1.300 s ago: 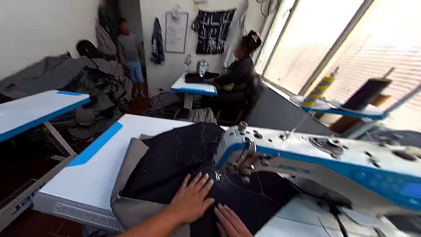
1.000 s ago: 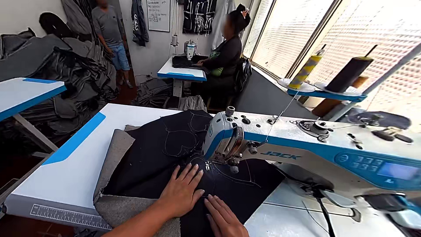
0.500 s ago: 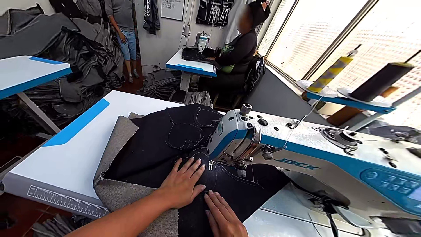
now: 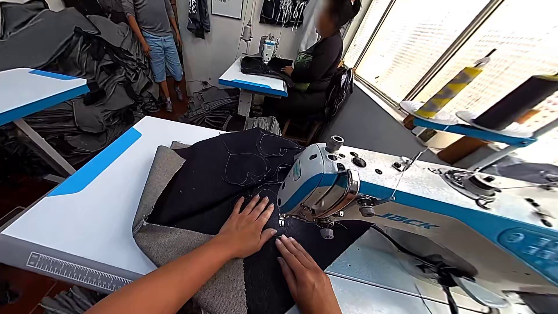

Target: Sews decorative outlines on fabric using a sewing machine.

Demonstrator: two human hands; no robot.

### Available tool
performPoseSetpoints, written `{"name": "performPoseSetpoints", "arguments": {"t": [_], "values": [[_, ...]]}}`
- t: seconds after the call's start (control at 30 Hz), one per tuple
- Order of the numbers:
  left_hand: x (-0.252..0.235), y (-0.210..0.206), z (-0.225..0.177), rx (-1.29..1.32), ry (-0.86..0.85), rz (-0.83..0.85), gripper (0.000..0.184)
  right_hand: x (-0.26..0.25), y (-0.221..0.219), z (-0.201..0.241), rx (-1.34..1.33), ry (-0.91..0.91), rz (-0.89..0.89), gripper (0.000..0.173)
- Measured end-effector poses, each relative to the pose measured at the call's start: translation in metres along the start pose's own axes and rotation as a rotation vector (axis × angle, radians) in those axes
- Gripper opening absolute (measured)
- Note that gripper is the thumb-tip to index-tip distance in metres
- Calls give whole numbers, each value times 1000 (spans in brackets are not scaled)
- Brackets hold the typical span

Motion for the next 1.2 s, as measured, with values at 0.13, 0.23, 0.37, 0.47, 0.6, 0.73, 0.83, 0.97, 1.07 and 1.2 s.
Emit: {"name": "performPoseSetpoints", "arguments": {"t": [0.13, 0.23, 0.37, 0.47, 0.6, 0.73, 0.83, 0.97, 1.07, 1.2], "values": [[-7, 3, 2, 4, 11, -41, 68, -9, 0, -7, -21, -2, -35, 34], [-12, 4, 4, 1, 38, -34, 69, -14, 1, -11, -35, -13, -58, 32], [-16, 2, 6, -18, 58, -33, 70, -13, 0, -15, -33, -39, -86, 32], [-19, 2, 7, -29, 70, -27, 70, -12, 0, -15, -17, -48, -92, 32], [-21, 1, 9, -41, 83, -14, 71, -12, 0, -15, -3, -50, -105, 31], [-24, 2, 10, -37, 99, -17, 72, -11, 0, -17, 11, -60, -119, 31], [-25, 3, 10, -24, 108, -10, 71, -11, 0, -17, 1, -65, -119, 31], [-26, 3, 11, -22, 112, 6, 71, -11, 1, -18, -7, -72, -112, 30], [-26, 6, 10, -7, 106, -5, 71, -12, 1, -18, -11, -74, -106, 30], [-24, 6, 10, 21, 110, -18, 71, -8, 3, -16, -14, -101, -61, 28]]}}
Point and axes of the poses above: each hand's wrist, its own x-axis away from the middle knuckle, its own y-axis out of the back of the hand, z = x × y, the point moved 8 cm from there along -x, towards the middle knuckle, and after that the axes turned 8 degrees about -z, right-handed, at the moved point
